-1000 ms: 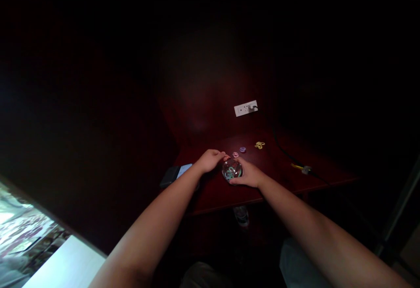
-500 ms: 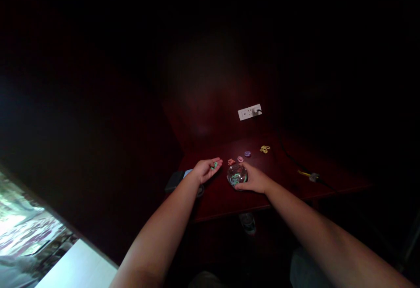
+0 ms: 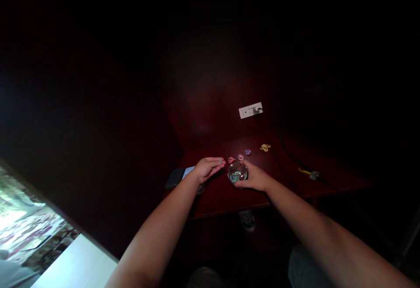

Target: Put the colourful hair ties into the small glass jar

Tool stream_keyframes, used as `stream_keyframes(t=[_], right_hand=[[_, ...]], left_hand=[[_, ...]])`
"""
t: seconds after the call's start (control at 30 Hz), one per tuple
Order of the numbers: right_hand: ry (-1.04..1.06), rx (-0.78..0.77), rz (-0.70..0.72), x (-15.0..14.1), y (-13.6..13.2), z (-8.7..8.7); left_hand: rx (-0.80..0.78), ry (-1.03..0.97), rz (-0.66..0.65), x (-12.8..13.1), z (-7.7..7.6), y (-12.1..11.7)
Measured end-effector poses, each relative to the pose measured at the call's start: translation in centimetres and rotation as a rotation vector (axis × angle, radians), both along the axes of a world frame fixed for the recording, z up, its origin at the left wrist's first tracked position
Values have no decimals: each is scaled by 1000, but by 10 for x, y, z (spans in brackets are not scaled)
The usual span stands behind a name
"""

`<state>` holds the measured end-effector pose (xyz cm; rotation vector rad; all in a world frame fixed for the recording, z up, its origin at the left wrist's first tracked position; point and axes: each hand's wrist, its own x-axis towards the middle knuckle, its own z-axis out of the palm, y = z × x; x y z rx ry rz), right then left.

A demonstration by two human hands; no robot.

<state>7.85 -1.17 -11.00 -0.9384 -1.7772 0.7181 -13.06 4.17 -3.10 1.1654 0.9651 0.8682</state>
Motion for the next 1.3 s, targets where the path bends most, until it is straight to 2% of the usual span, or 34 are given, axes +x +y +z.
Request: stream_keyframes(t=[0.17, 0.4, 0.53, 0.8, 1.0, 1.13, 1.3], right_hand=[[24, 2, 30, -1, 0, 0], [28, 17, 37, -1, 2, -2], [29, 13, 33, -1, 3, -2], [49, -18, 41, -1, 0, 0], [34, 16, 46, -1, 4, -4], [38, 19, 40, -1, 4, -3], [31, 25, 47, 0, 4, -5]], left_hand=[[2, 79, -4, 6, 0, -4], [-4, 90, -34, 8, -1, -5], [-77, 76, -63, 2, -3, 2], [-171, 95, -66, 4, 8, 0], [-128, 108, -128, 16, 12, -10], [-120, 138, -150, 20, 9, -8], [75, 349, -105, 27, 2, -5]])
